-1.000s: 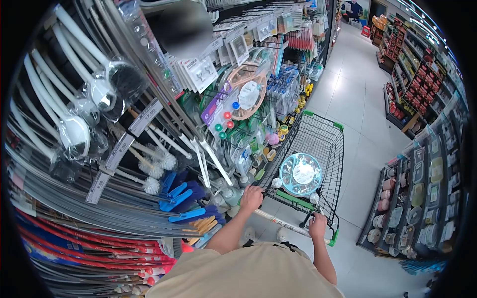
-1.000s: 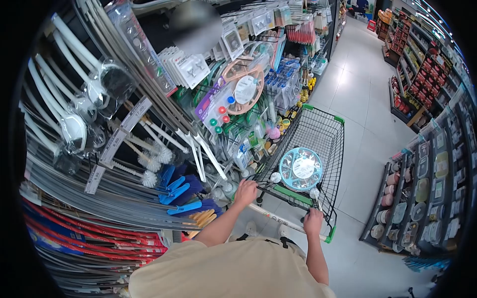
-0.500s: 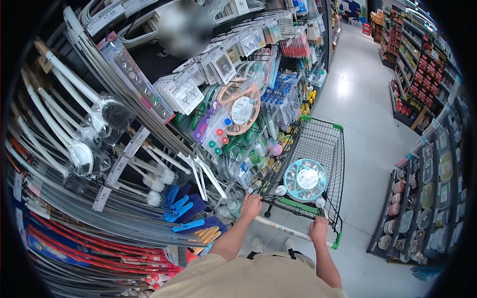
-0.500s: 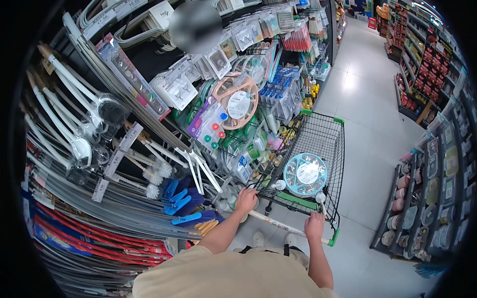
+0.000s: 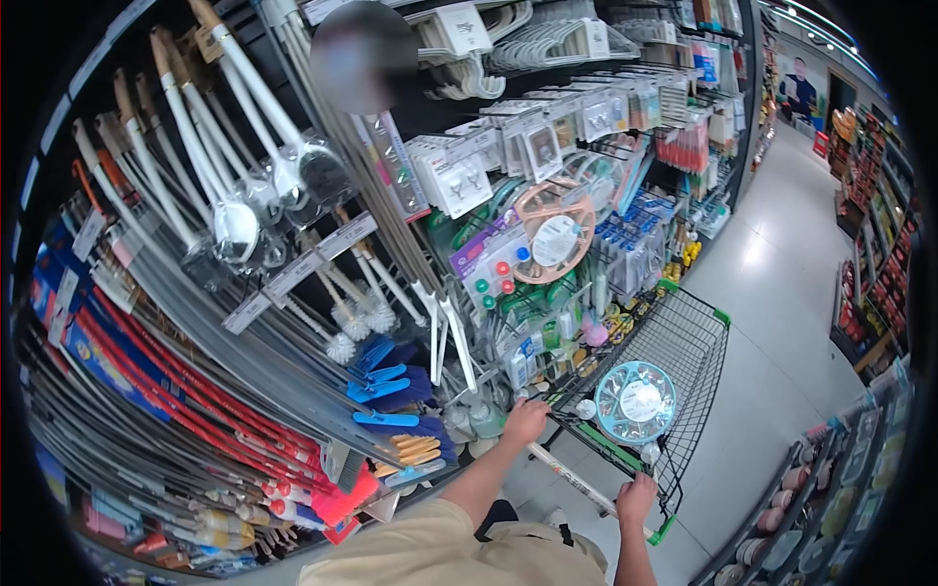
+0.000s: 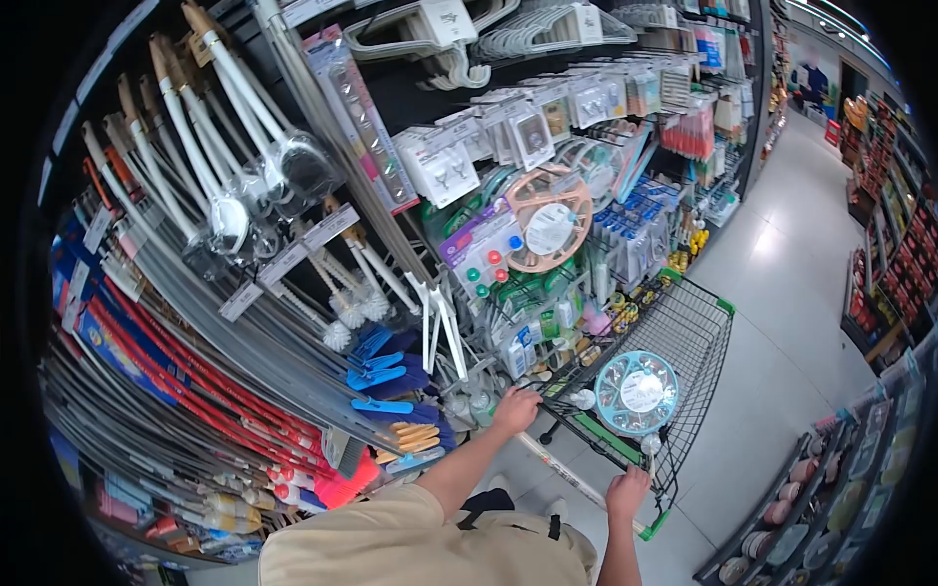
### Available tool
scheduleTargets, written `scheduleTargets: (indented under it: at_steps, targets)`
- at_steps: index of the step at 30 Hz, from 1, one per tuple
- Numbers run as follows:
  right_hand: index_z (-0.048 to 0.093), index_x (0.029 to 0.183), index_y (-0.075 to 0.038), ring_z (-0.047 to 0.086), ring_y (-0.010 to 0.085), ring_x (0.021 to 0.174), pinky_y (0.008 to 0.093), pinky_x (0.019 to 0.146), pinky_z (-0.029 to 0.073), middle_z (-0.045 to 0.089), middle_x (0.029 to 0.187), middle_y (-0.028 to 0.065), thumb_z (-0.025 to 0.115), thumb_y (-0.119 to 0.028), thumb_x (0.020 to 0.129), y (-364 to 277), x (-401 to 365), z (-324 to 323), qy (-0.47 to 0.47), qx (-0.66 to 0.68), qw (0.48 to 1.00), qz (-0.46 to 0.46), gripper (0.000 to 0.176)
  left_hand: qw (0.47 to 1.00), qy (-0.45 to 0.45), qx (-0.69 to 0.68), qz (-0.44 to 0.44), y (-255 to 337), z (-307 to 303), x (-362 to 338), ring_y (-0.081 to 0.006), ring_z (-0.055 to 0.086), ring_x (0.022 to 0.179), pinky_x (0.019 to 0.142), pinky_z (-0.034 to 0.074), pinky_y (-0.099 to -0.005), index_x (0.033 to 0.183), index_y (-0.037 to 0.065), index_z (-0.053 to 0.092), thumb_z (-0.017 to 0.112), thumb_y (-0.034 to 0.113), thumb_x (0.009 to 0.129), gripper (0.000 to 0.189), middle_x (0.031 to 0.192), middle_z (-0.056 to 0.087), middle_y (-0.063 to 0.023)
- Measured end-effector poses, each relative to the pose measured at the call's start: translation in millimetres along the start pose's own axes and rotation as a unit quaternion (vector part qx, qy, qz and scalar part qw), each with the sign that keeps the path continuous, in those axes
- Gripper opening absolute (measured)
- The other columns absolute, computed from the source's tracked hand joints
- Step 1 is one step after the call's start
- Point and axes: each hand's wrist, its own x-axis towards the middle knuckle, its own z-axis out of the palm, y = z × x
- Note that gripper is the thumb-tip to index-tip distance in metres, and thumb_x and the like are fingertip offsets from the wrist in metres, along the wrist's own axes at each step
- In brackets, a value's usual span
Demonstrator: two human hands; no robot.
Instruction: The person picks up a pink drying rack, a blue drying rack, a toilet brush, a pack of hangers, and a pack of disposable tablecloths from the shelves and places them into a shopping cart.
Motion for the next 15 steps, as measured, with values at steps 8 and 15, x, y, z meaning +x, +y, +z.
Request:
scheduleTargets:
  at_steps: [8, 15]
  targets:
    - [0.062, 0.112, 0.004, 0.055, 0.0410, 0.108, 0.0493, 0.101, 0.040, 0.064, 0.107, 0.0227, 0.059, -0.003, 0.081, 23.5, 11.2, -5.0, -0.068, -0.008, 0.998, -0.008, 0.031, 0.999, 0.045, -0.028, -0.006, 14.4, 9.7, -10.0, -0.0231, 0.059, 0.119, 0.111, 0.036, -0.0461, 0.104, 0.010, 0.070, 0.057, 0.014, 0.088, 0.021, 0.116, 0.068, -0.0061]
    - [0.062, 0.116, 0.005, 0.056, 0.0413, 0.108, 0.0489, 0.099, 0.041, 0.064, 0.108, 0.0227, 0.061, -0.002, 0.081, 41.8, 9.0, -6.1, -0.042, 0.005, 0.999, -0.021, 0.036, 0.998, 0.050, -0.035, -0.033, 28.0, 9.0, -21.1, -0.0247, 0.060, 0.117, 0.110, 0.036, -0.0455, 0.101, 0.008, 0.069, 0.058, 0.014, 0.087, 0.019, 0.113, 0.067, -0.0085]
